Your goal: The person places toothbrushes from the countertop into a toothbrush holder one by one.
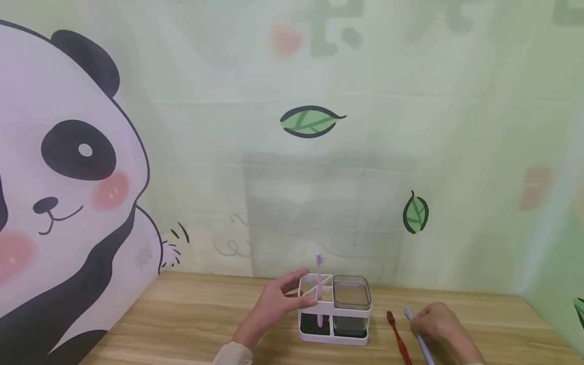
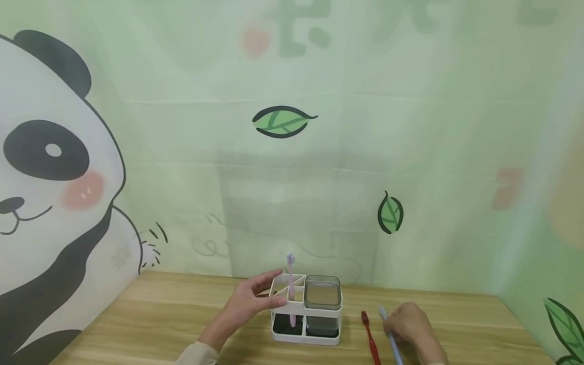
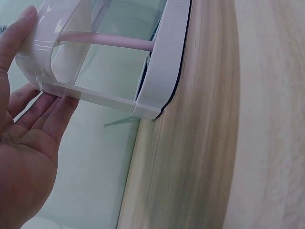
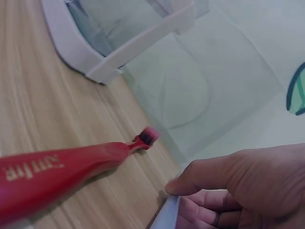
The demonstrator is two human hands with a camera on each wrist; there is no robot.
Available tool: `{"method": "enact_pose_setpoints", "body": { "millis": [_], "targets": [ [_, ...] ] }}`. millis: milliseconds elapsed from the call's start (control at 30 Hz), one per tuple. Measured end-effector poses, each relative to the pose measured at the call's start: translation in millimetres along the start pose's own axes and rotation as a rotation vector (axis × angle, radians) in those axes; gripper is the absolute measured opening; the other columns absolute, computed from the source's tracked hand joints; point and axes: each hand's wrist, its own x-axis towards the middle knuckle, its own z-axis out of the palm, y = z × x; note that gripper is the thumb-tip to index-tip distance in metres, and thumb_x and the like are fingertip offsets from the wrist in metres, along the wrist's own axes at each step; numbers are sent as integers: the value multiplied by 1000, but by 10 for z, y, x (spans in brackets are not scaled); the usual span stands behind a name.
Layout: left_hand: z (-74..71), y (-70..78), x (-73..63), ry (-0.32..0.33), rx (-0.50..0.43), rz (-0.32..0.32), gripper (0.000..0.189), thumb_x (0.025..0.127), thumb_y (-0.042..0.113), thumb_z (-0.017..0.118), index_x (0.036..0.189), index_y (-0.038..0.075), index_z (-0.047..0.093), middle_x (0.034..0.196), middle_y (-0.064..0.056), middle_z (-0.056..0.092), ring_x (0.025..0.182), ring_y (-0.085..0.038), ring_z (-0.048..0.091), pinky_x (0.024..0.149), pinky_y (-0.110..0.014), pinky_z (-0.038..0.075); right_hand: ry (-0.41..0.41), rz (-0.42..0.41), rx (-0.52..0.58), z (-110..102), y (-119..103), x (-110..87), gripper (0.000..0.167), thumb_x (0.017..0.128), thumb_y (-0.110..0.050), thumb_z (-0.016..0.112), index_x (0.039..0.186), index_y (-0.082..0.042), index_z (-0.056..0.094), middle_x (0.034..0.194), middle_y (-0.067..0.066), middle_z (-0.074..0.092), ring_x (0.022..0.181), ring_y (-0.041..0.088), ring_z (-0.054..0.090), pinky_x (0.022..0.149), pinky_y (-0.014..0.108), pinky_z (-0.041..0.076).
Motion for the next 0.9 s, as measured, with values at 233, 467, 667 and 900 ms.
{"method": "enact_pose_setpoints", "body": {
  "millis": [233, 467, 667, 900],
  "targets": [
    [-8, -7, 6, -8, -16, -3, 71, 90, 25, 89, 152, 9, 58, 150, -17, 59, 135, -38, 59, 105, -48, 54, -37, -17, 89, -55, 16, -7, 9, 88, 2, 69, 89, 10, 72, 80, 8, 70, 75, 22, 67, 70, 35, 61],
    [-7, -15, 7, -10, -29, -11, 72, 89, 25, 89, 152, 8, 58, 148, -19, 61, 135, -38, 59, 106, -47, 54, -34, -37, 93, -128, -60, -35, 15, 93, 0, 67, 99, 13, 72, 86, 9, 72, 79, 23, 69, 73, 39, 62],
    [-3, -15, 15, -7, -41, -8, 72, 89, 24, 89, 152, 6, 58, 147, -20, 62, 134, -38, 59, 105, -46, 54, 3, -141, 108, -211, -170, -91, 15, 95, 0, 69, 100, 14, 71, 85, 9, 71, 78, 24, 70, 74, 42, 64],
    [-2, -23, 9, -6, -34, -2, 73, 89, 24, 89, 152, 6, 57, 149, -21, 59, 135, -39, 59, 106, -46, 53, 9, -149, 170, -290, -301, -113, 16, 98, -1, 68, 104, 14, 69, 90, 14, 73, 82, 30, 74, 76, 44, 65]
  ]
}}
